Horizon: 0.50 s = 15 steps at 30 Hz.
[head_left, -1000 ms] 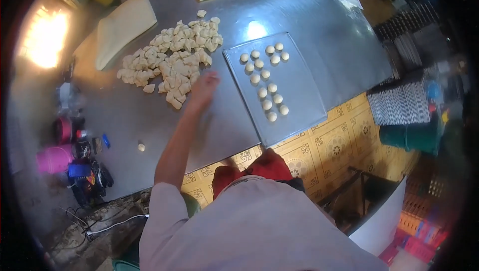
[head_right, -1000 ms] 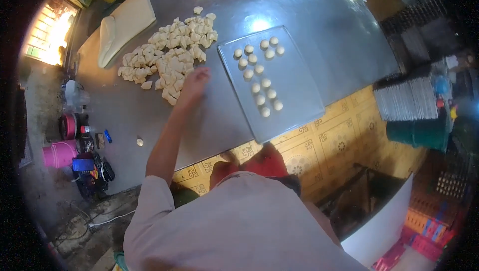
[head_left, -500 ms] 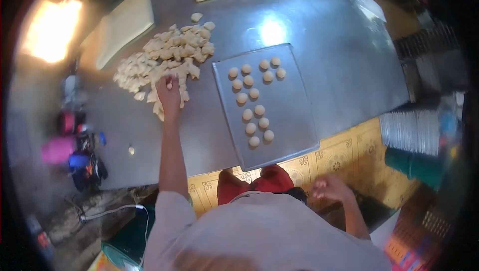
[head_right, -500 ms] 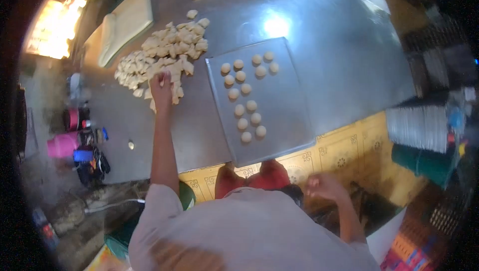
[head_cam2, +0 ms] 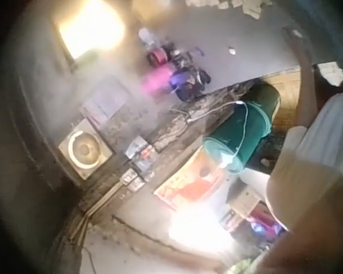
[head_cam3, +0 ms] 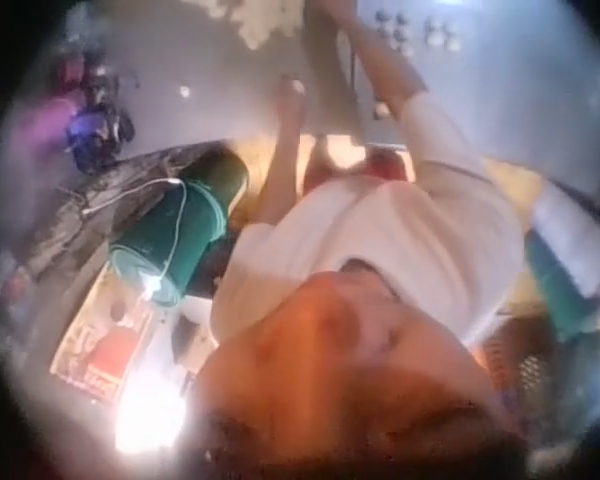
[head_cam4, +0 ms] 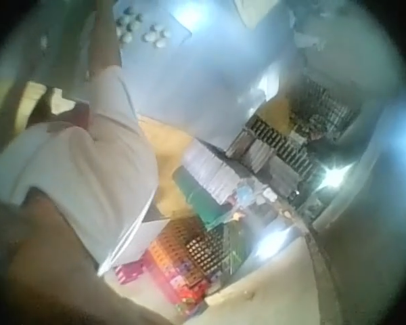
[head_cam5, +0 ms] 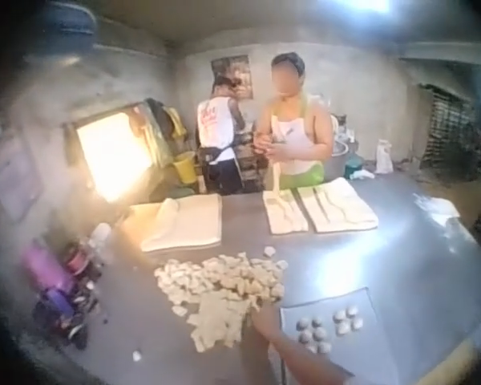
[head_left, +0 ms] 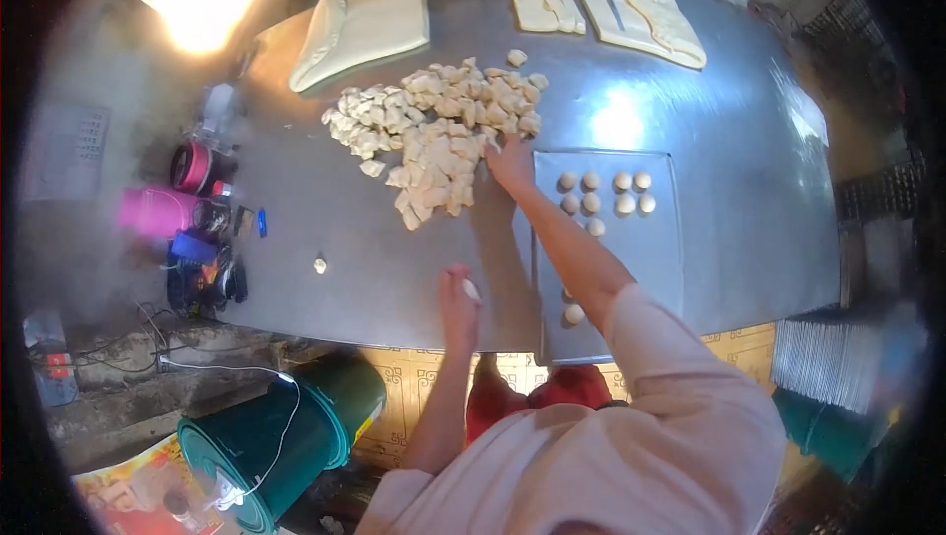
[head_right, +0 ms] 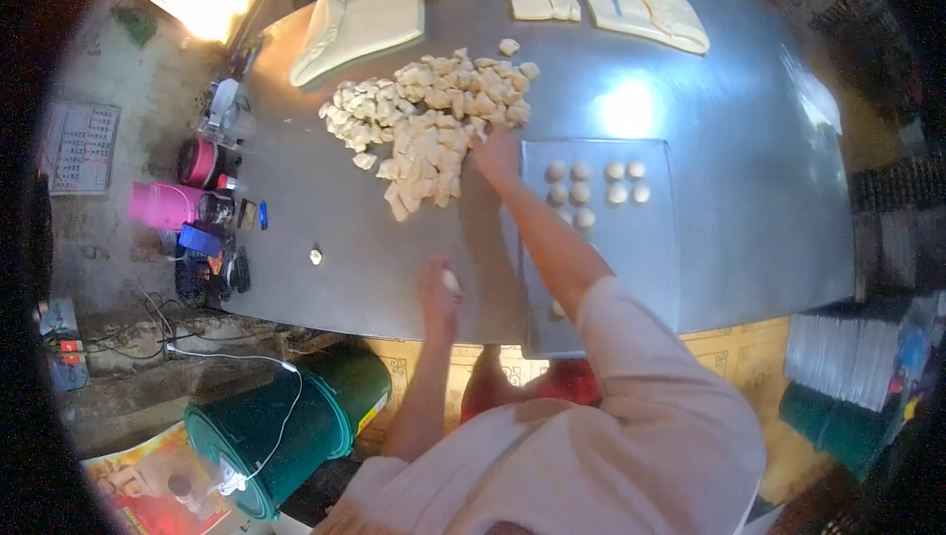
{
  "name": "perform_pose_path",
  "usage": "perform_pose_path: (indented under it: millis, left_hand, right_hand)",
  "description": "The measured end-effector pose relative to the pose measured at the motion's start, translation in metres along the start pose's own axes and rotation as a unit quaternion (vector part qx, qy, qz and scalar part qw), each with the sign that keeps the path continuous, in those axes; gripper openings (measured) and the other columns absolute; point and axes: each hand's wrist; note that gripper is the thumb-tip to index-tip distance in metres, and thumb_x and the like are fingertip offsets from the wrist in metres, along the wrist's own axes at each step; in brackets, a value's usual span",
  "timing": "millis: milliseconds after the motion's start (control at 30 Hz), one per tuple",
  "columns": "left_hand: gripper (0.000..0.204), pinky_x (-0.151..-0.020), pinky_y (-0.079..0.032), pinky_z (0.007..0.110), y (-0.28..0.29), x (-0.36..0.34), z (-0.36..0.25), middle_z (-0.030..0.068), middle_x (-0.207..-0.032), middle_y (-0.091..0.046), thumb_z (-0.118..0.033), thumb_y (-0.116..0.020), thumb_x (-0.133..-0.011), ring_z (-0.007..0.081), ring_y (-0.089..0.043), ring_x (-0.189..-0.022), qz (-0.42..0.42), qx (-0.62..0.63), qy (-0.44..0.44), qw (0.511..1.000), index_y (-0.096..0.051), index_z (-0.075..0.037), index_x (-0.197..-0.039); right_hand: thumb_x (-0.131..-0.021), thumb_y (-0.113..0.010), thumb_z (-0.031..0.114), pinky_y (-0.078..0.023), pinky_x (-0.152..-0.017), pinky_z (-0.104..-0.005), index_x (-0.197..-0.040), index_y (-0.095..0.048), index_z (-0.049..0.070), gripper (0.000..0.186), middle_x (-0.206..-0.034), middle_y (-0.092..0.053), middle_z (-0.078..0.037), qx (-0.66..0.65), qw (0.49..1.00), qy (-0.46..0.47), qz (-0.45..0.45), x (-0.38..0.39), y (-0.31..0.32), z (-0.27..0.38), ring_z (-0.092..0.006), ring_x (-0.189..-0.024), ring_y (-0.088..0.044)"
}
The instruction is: Shaping small pieces of dough into rounds and arranging them on a metal baking tray.
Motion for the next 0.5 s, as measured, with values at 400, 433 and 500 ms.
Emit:
perform_pose_path:
  millis: [400, 433, 500]
  left_hand:
    - [0.027, -0.074, -0.049, 0.035, 0.116, -0.038, 0.011, 0.0111, -0.104, -0.063, -0.017, -0.054, -0.106, 0.0233, -0.061, -0.082, -0.075, -0.214, -0.307, 0.924, -0.055, -0.008, -0.132]
    - [0.029, -0.077, -0.049, 0.038, 0.129, -0.040, 0.013, 0.0132, -0.107, -0.064, -0.017, -0.055, -0.105, 0.0263, -0.061, -0.087, -0.116, -0.249, -0.271, 0.923, -0.055, -0.008, -0.133]
    - [0.034, -0.083, -0.049, 0.043, 0.149, -0.052, 0.018, 0.0168, -0.111, -0.065, -0.017, -0.057, -0.101, 0.0319, -0.062, -0.095, -0.191, -0.307, -0.299, 0.883, -0.055, -0.007, -0.133]
  right_hand:
    - [-0.102, -0.059, 0.028, -0.047, -0.077, -0.0422, -0.106, -0.055, 0.002, 0.026, -0.092, -0.056, -0.016, -0.311, 0.946, -0.041, 0.087, 0.139, 0.002, -0.102, -0.0279, -0.085, -0.057]
    - [-0.102, -0.057, 0.027, -0.045, -0.080, -0.0462, -0.105, -0.056, 0.003, 0.024, -0.093, -0.057, -0.017, -0.163, 0.984, -0.025, 0.069, 0.164, 0.007, -0.092, -0.0323, -0.089, -0.057]
    - [-0.103, -0.056, 0.026, -0.042, -0.086, -0.0522, -0.105, -0.057, 0.003, 0.023, -0.098, -0.059, -0.020, 0.072, 0.992, 0.084, 0.061, 0.201, 0.009, -0.064, -0.0386, -0.095, -0.055]
Point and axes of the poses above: each hand's wrist, its own x-axis away from the middle knuckle, its own y-axis out of the back of the hand, z = x × y
